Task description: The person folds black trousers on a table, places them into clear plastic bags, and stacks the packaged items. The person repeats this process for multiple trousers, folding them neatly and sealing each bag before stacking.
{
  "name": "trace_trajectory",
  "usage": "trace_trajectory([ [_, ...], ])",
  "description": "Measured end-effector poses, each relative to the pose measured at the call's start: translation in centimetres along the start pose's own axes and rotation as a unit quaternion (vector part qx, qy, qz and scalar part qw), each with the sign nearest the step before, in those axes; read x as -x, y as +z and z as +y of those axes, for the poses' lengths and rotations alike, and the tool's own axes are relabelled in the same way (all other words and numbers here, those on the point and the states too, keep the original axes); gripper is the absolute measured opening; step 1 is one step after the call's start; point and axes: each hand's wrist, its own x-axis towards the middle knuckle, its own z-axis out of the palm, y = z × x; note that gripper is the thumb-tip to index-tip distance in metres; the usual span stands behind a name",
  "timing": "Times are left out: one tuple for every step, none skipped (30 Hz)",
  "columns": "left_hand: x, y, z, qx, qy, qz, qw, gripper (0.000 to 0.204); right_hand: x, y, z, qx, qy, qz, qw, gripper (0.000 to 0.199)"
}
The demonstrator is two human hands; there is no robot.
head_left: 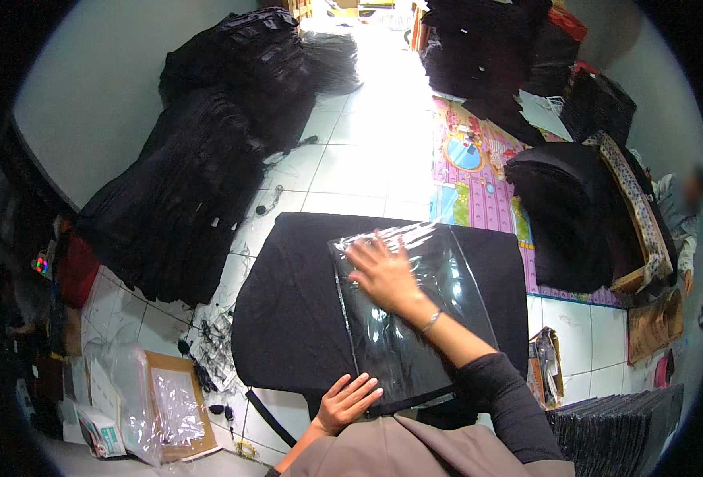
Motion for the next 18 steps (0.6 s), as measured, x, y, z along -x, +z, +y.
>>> trace_trajectory([
  [-0.1, 0.0, 0.0, 0.001, 0.005, -0.001, 1.000, 0.024, -0.4, -0.2, -0.4, 0.010, -0.027, -0.076, 0.997, 0.056],
  [-0.2, 0.0, 0.0, -0.004, 0.009, -0.010, 1.000, 0.024, -0.7, -0.3, -0.4, -0.005, -0.016, -0.095, 0.995, 0.056],
  [-0.3, -0.1, -0.1, -0.014, 0.009, -0.032, 0.999, 0.023, -1.0, -0.2, -0.2, -0.023, 0.001, -0.185, 0.982, 0.057],
  [-0.4, -0.1, -0.1, -0.010, 0.013, -0.022, 1.000, 0.024, -1.1, 0.0, 0.5, -0.081, 0.022, -0.208, 0.974, 0.059],
  [-0.5, -0.2, -0.1, -0.009, 0.014, -0.029, 0.999, 0.024, -1.2, 0.2, 1.6, -0.124, 0.059, -0.174, 0.975, 0.063],
  [-0.6, -0.2, -0.1, -0.006, 0.015, -0.022, 1.000, 0.024, -1.0, 0.4, 2.7, -0.033, 0.147, -0.163, 0.975, 0.067],
  [-0.7, -0.2, 0.0, -0.010, 0.016, -0.019, 1.000, 0.024, -0.7, 0.5, 4.0, 0.079, 0.219, -0.070, 0.970, 0.072],
  [-0.9, -0.1, 0.0, -0.010, 0.015, -0.007, 1.000, 0.024, -0.2, 0.4, 5.4, 0.081, 0.256, -0.134, 0.954, 0.075],
  [-0.9, -0.1, 0.1, -0.007, 0.007, -0.003, 1.000, 0.024, 0.4, 0.2, 6.7, 0.087, 0.276, -0.181, 0.940, 0.078],
  [-0.9, -0.2, 0.1, 0.004, 0.001, -0.011, 1.000, 0.024, 1.2, 0.0, 7.4, 0.063, 0.242, -0.178, 0.952, 0.081],
  [-1.0, -0.3, -0.1, -0.011, 0.013, -0.022, 1.000, 0.024, 1.7, -0.9, 9.0, 0.008, 0.197, -0.192, 0.961, 0.068],
  [-0.9, -0.6, -0.3, -0.014, 0.011, -0.026, 1.000, 0.025, 2.6, -2.4, 10.9, -0.161, 0.218, -0.175, 0.946, 0.061],
  [-0.6, -1.0, -0.7, -0.024, 0.018, -0.030, 0.999, 0.027, 4.0, -3.5, 11.9, -0.226, 0.222, -0.130, 0.940, 0.057],
  [-0.4, -1.4, -1.2, -0.036, 0.008, -0.008, 0.999, 0.026, 5.3, -4.7, 13.0, -0.209, 0.214, -0.108, 0.948, 0.054],
  [0.0, -2.1, -2.1, -0.035, -0.006, 0.013, 0.999, 0.025, 7.4, -5.2, 13.0, -0.084, 0.199, -0.048, 0.975, 0.054],
  [0.4, -2.7, -2.8, -0.059, -0.036, 0.022, 0.997, 0.024, 9.7, -6.1, 13.0, -0.086, 0.183, -0.063, 0.977, 0.055],
  [0.9, -3.4, -3.5, -0.084, -0.071, 0.028, 0.994, 0.024, 11.9, -6.5, 12.5, -0.078, 0.206, -0.101, 0.970, 0.056],
  [1.3, -4.0, -4.2, -0.097, -0.087, 0.033, 0.991, 0.024, 14.1, -6.8, 11.6, -0.108, 0.149, -0.067, 0.981, 0.059],
])
